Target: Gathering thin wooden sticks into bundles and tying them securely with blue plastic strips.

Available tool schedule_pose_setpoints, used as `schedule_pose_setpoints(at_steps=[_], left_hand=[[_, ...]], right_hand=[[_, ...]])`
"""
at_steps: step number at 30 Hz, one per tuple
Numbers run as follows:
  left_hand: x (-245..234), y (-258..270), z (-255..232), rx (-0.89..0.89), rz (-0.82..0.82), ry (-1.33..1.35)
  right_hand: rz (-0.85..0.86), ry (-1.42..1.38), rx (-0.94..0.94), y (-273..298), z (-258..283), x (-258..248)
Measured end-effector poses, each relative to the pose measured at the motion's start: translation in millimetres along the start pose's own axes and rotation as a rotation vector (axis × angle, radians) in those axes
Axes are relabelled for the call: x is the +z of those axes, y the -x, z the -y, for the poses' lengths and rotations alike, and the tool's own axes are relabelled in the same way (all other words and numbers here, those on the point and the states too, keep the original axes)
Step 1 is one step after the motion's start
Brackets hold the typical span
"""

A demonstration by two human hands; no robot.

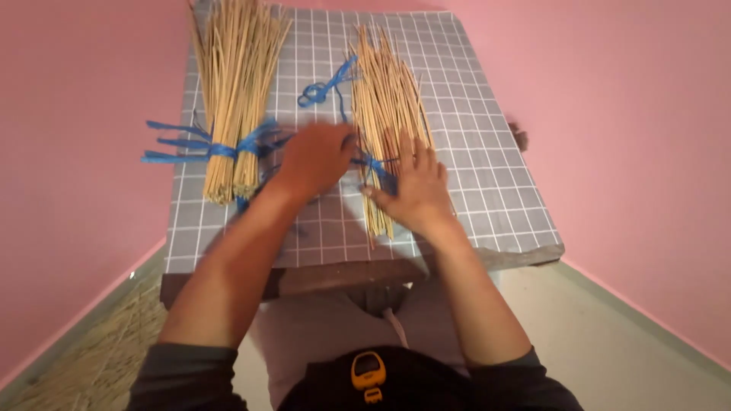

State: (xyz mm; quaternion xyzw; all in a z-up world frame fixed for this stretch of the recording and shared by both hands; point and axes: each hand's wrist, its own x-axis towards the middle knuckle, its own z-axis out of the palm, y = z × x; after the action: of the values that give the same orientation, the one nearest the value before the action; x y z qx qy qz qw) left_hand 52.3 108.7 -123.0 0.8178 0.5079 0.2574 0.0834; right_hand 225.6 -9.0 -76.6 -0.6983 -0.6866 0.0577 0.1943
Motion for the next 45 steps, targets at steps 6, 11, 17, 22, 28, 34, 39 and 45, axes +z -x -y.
schedule_pose_setpoints(at_steps=[6,11,17,22,28,34,39,45], left_hand=[[2,7,1,-0.015,0.045,-0.122],[14,18,-10,-0.198,-0.809,0.698],[15,23,-1,0.134,-0.346,0.232],[9,15,-8,-0.170,-0.413,0.879],[-33,26,-15,-0.134,-0.565,0.892],[-1,33,-15,0.075,-0.076,-0.054],[32,26,3,0.031,-0.074,-0.193],[53,25,17,-0.158,-0.170,-0.347]], right_hand=[[0.157,0.067,0.065,-16,5,1],[-0.175,-0.257,0.050,1,8,-5],[-0.471,-0.344,-0.119,10,-28,13],[-0.597,-0.393,-0.151,14,-51,30],[-0.790,-0.547,-0.179,17,-52,24],[-0.729,-0.499,-0.203,20,-64,37],[-0.702,-0.489,-0.145,19,-60,33],[-0.612,-0.347,-0.064,11,-36,13]])
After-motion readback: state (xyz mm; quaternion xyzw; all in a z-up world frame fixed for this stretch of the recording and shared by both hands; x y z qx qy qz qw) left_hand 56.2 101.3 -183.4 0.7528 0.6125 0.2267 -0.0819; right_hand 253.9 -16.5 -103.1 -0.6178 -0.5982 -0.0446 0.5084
